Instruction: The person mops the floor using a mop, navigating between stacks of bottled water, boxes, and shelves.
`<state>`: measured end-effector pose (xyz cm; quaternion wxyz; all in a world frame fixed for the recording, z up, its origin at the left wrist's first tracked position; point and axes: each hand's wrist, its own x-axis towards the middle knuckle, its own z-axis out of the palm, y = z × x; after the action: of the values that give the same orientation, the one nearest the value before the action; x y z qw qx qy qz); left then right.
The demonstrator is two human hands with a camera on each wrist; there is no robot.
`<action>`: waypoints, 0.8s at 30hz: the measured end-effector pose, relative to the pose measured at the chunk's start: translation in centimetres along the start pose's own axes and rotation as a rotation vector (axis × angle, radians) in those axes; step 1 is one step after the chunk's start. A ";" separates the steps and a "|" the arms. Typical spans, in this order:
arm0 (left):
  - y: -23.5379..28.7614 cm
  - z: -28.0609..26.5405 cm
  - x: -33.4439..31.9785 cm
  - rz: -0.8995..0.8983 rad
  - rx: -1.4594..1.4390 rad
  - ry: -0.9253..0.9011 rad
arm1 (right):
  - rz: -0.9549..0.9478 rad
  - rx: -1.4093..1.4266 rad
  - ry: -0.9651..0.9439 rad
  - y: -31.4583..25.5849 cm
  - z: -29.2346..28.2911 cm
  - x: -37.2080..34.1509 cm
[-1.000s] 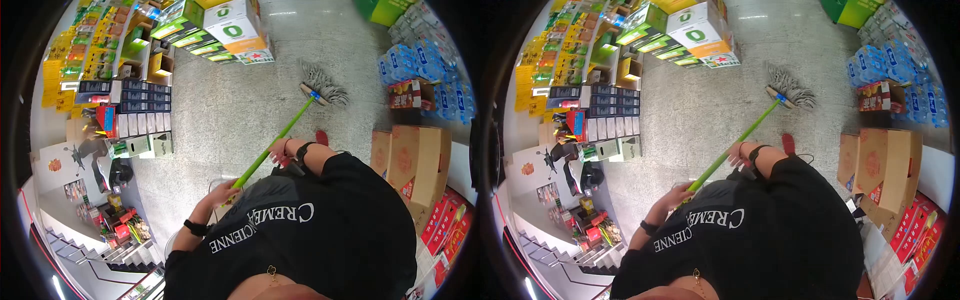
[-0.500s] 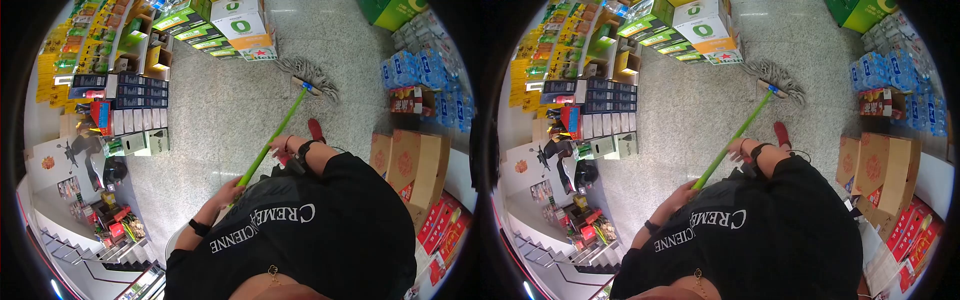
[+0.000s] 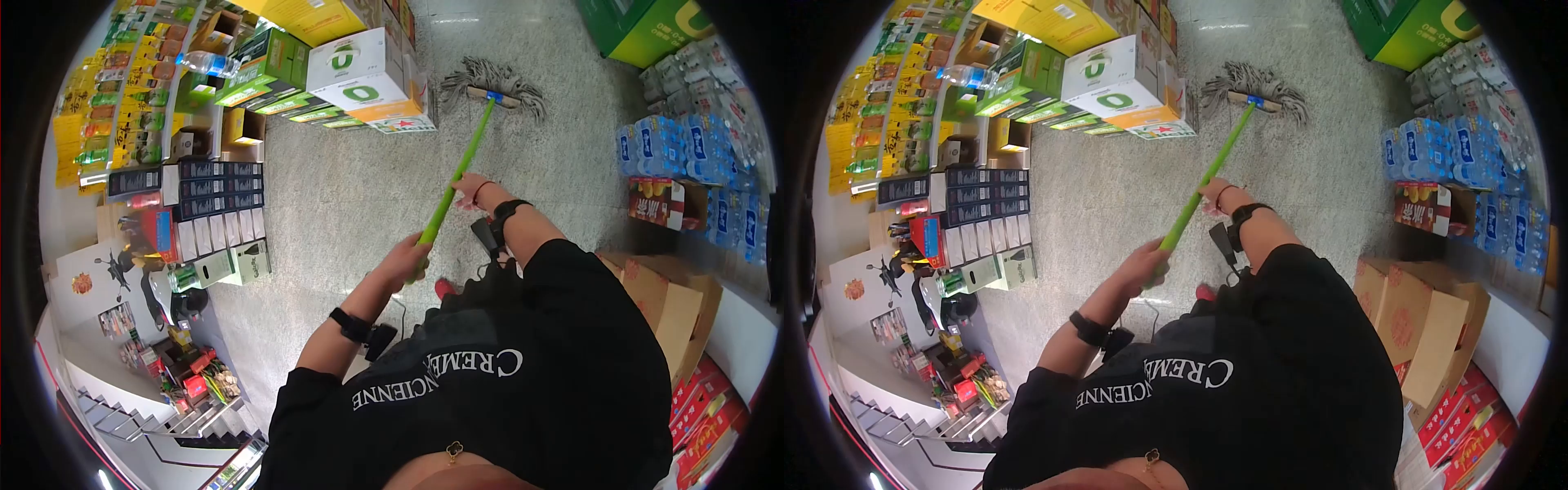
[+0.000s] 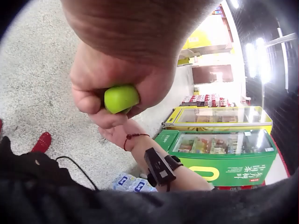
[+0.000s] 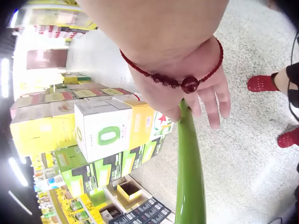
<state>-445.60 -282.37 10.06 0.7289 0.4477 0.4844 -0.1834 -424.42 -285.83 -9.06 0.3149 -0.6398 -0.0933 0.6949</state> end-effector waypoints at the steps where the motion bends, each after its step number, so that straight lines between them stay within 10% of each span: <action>1: 1.8 0.5 1.2 0.005 -0.011 0.028 | -0.010 -0.031 -0.037 -1.4 -1.4 -0.2; 10: 8.6 1.3 6.7 0.022 0.043 0.039 | -0.035 0.125 0.097 -6.9 -5.6 1.1; 24: -8.3 -6.1 -6.7 -0.029 0.209 -0.039 | 0.118 0.079 -0.244 4.2 9.8 -3.2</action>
<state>-457.81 -282.78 11.13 0.6850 0.5105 0.4546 -0.2522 -435.16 -288.25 -7.05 0.2847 -0.5422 -0.0655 0.7879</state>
